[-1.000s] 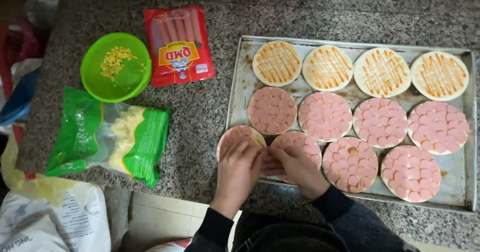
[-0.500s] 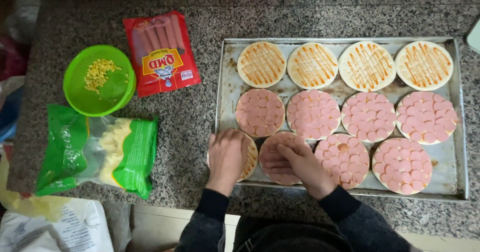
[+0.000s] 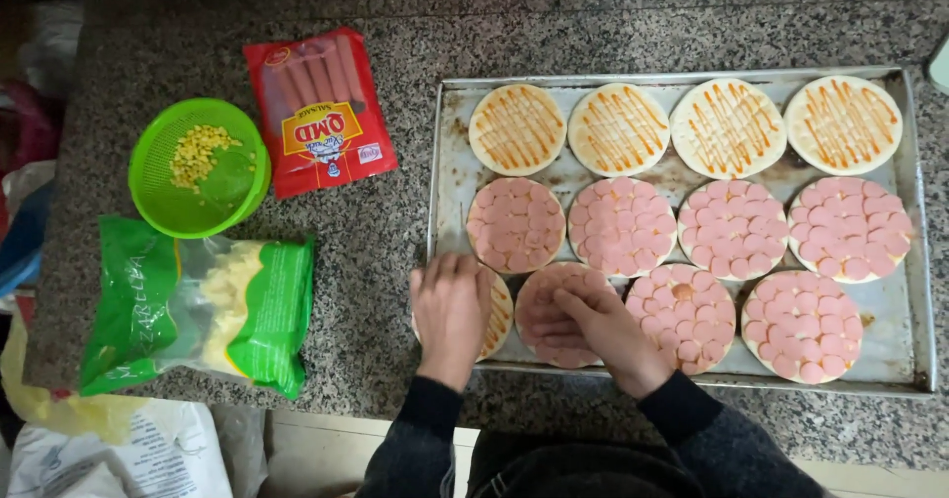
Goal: The person places sliced sausage pieces onto small round pizza bases arranged on a metal baking tray. The bases already have sauce and cheese applied. The person works methodically across the tray, covering each base with overlapping sausage slices.
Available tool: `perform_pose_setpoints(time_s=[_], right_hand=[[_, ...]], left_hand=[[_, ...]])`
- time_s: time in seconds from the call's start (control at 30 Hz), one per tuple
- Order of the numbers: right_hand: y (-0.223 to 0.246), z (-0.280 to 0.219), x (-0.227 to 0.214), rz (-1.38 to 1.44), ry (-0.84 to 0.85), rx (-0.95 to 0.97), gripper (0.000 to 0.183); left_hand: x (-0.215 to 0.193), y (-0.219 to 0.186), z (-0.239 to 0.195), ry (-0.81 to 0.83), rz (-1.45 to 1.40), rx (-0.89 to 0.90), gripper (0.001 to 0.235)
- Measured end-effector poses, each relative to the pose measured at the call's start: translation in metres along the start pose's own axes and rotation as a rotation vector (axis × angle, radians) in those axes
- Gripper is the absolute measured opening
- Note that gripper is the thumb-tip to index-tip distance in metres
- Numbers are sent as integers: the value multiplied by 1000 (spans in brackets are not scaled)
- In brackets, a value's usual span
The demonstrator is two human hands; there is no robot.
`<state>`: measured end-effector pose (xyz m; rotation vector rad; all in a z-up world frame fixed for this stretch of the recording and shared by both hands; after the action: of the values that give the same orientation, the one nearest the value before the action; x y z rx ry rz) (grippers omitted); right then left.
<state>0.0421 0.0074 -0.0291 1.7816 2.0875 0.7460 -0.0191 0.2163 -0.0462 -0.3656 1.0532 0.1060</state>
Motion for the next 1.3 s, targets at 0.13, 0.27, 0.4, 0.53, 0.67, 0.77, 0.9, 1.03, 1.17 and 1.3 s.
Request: perform_pose_setpoints(time_s=[0.13, 0.27, 0.4, 0.53, 0.67, 0.77, 0.9, 1.03, 1.17, 1.3], right_hand=[[9, -11, 2, -14, -19, -14, 38], [17, -13, -3, -26, -40, -91, 36], [-3, 17, -50, -19, -105, -203, 36], [11, 1, -146, 56, -270, -386, 23], [9, -20, -295, -120, -598, -529, 25], [14, -52, -402, -287, -852, -601, 23], [48, -114, -497, -597, -1154, -487, 31], [71, -101, -562, -1029, -1055, -798, 36], [89, -78, -568, -1554, -751, -736, 56], [95, -59, -571, -1925, -716, -660, 54]], left_hand=[[-13, 11, -8, -15, -34, -44, 10], [-39, 5, 6, -42, -108, -90, 13], [-52, -42, 26, 39, -150, 27, 17], [-21, -85, 18, 77, -380, 166, 6], [-18, -142, 14, 128, -446, 216, 8], [-14, -183, 11, 145, -463, 261, 9], [13, -239, -10, 121, -510, 314, 19], [13, -300, -24, 180, -567, 340, 15], [8, -334, -36, 258, -592, 376, 18], [3, -348, -41, 317, -573, 378, 10]])
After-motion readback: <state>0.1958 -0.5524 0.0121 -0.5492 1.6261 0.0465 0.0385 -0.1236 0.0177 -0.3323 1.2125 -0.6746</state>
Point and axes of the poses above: each hand's wrist, its own z-axis towards the middle knuckle, its own x-axis out of the palm, y = z × x, the point moved 3 cm from there along z, towards the middle knuckle, and after that the axes turned 9 degrees about -y, right-handed, at the moved point
